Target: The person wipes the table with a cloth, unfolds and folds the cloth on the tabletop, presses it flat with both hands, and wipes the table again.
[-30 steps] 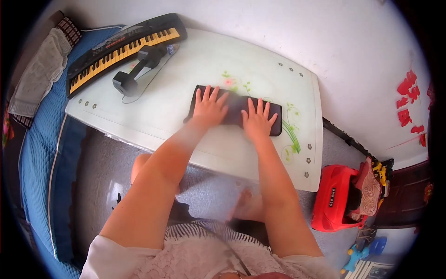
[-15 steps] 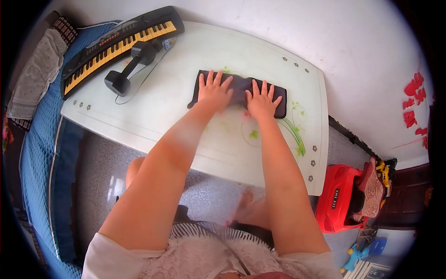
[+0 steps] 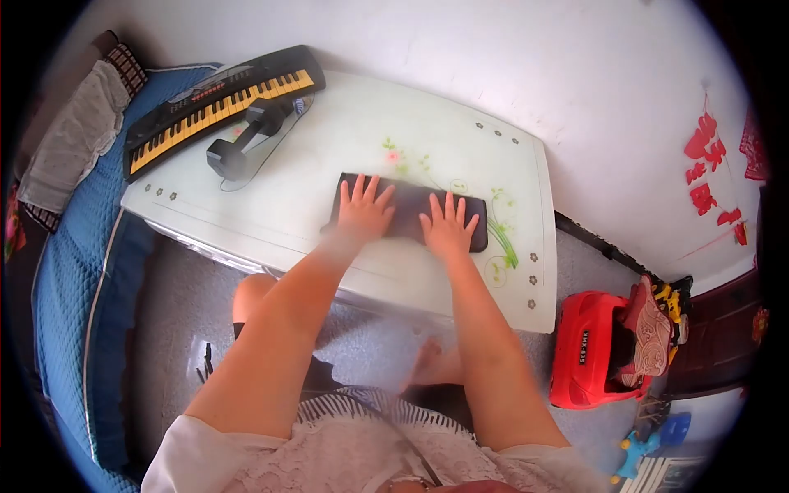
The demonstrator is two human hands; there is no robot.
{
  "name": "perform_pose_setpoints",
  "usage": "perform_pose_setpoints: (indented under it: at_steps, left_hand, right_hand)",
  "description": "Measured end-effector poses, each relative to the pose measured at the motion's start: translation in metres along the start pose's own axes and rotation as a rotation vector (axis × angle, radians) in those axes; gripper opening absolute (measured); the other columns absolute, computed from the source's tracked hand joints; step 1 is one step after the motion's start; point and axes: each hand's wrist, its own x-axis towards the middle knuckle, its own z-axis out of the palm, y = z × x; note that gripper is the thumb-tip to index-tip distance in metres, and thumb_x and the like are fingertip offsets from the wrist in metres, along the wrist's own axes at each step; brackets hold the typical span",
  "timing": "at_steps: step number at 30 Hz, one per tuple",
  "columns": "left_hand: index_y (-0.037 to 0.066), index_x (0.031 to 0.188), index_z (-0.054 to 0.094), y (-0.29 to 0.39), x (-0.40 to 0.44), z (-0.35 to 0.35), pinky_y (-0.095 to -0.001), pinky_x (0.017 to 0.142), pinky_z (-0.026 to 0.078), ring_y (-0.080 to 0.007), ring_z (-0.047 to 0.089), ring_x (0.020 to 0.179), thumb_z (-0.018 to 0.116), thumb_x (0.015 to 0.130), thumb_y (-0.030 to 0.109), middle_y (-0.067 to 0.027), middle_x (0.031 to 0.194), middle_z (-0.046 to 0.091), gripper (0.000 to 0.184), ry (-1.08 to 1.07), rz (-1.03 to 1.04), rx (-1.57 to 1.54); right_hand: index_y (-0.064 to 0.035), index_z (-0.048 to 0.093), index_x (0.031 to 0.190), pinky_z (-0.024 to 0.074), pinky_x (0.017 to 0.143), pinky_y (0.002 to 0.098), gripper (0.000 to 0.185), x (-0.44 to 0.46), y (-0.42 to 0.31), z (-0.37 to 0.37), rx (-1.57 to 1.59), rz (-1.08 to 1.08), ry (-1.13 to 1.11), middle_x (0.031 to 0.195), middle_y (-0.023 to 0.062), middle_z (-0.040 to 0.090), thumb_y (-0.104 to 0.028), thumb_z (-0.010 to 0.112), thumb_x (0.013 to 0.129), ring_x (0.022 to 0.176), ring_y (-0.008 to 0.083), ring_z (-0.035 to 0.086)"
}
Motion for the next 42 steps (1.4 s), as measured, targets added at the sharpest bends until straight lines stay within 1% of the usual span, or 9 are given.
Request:
perform_pose_setpoints:
  at_steps: [5, 9, 12, 15, 27, 32, 36, 39, 42]
  left_hand:
    - [0.03, 0.17, 0.031, 0.005, -0.051, -0.007, -0.0645, 0.131, 0.009, -0.0364, 0.013, 0.165, 0.037, 0.112, 0.053, -0.0085, 0.179, 0.023, 0.062, -0.026, 0.034, 0.012]
    - [0.029, 0.169, 0.034, 0.005, -0.09, 0.007, -0.0651, 0.13, 0.009, -0.0372, 0.015, 0.165, 0.04, 0.112, 0.052, -0.0101, 0.178, 0.025, 0.062, 0.058, 0.073, -0.021]
    - [0.022, 0.157, 0.054, 0.007, -0.12, 0.015, -0.0693, 0.124, 0.025, -0.0401, 0.037, 0.155, 0.058, 0.105, 0.045, -0.0144, 0.166, 0.045, 0.057, 0.363, 0.152, -0.066]
    - [0.029, 0.169, 0.036, 0.01, -0.138, 0.002, -0.0655, 0.13, 0.01, -0.0377, 0.015, 0.165, 0.042, 0.11, 0.052, -0.0107, 0.177, 0.025, 0.063, 0.058, 0.112, -0.052]
    - [0.03, 0.168, 0.036, 0.009, -0.118, 0.005, -0.0662, 0.13, 0.012, -0.038, 0.017, 0.164, 0.043, 0.11, 0.053, -0.0097, 0.176, 0.027, 0.062, 0.122, 0.138, -0.024]
    - [0.03, 0.167, 0.038, 0.012, -0.085, 0.001, -0.0661, 0.13, 0.014, -0.0382, 0.017, 0.164, 0.044, 0.11, 0.052, -0.0095, 0.176, 0.029, 0.061, 0.09, 0.113, -0.044]
    - [0.031, 0.168, 0.035, 0.016, -0.056, 0.0, -0.064, 0.131, 0.011, -0.0367, 0.016, 0.165, 0.039, 0.112, 0.054, -0.0083, 0.177, 0.025, 0.061, 0.03, 0.076, -0.025]
    - [0.031, 0.169, 0.034, 0.017, -0.034, 0.0, -0.0631, 0.131, 0.01, -0.036, 0.016, 0.165, 0.037, 0.113, 0.054, -0.0079, 0.178, 0.024, 0.061, 0.02, 0.067, -0.017]
    - [0.031, 0.168, 0.036, 0.017, -0.012, 0.002, -0.0644, 0.131, 0.01, -0.0367, 0.018, 0.165, 0.042, 0.111, 0.052, -0.0088, 0.177, 0.027, 0.062, 0.052, 0.07, -0.041]
  right_hand:
    - [-0.0286, 0.032, 0.17, 0.0072, 0.128, 0.0701, 0.066, -0.055, 0.002, 0.002, -0.019, -0.019, 0.024, 0.181, 0.0092, 0.016, -0.057, 0.04, 0.111, 0.166, 0.0391, 0.012]
    - [-0.0291, 0.03, 0.171, 0.0056, 0.129, 0.0692, 0.067, -0.102, -0.003, -0.004, 0.012, -0.007, -0.019, 0.181, 0.0091, 0.016, -0.057, 0.042, 0.111, 0.166, 0.0385, 0.013]
    - [-0.0291, 0.03, 0.171, 0.0046, 0.129, 0.0687, 0.068, -0.131, -0.001, -0.002, 0.023, -0.011, -0.012, 0.181, 0.0093, 0.017, -0.057, 0.042, 0.11, 0.166, 0.038, 0.012]
    - [-0.0291, 0.03, 0.17, 0.0046, 0.129, 0.0692, 0.068, -0.153, -0.002, -0.002, 0.029, -0.007, -0.006, 0.18, 0.0097, 0.017, -0.057, 0.043, 0.11, 0.166, 0.038, 0.012]
    - [-0.0306, 0.033, 0.169, 0.0054, 0.127, 0.0731, 0.067, -0.135, -0.002, 0.0, 0.036, 0.045, 0.049, 0.18, 0.0097, 0.018, -0.058, 0.044, 0.11, 0.166, 0.0389, 0.012]
    - [-0.0319, 0.034, 0.169, 0.0076, 0.127, 0.0731, 0.066, -0.1, 0.004, 0.003, -0.004, 0.07, 0.054, 0.18, 0.0086, 0.02, -0.059, 0.044, 0.11, 0.165, 0.0386, 0.014]
    - [-0.0321, 0.035, 0.168, 0.0091, 0.127, 0.0731, 0.065, -0.073, 0.01, 0.007, -0.011, 0.072, 0.093, 0.18, 0.0084, 0.02, -0.059, 0.044, 0.11, 0.165, 0.0378, 0.015]
    - [-0.0266, 0.042, 0.165, 0.0147, 0.121, 0.0793, 0.067, -0.053, 0.015, 0.013, 0.007, 0.023, 0.219, 0.176, 0.013, 0.027, -0.056, 0.053, 0.106, 0.162, 0.0423, 0.022]
    - [-0.0307, 0.039, 0.167, 0.0134, 0.124, 0.0752, 0.064, -0.031, 0.016, 0.007, -0.012, 0.072, 0.15, 0.178, 0.0096, 0.025, -0.057, 0.047, 0.109, 0.163, 0.0393, 0.02]
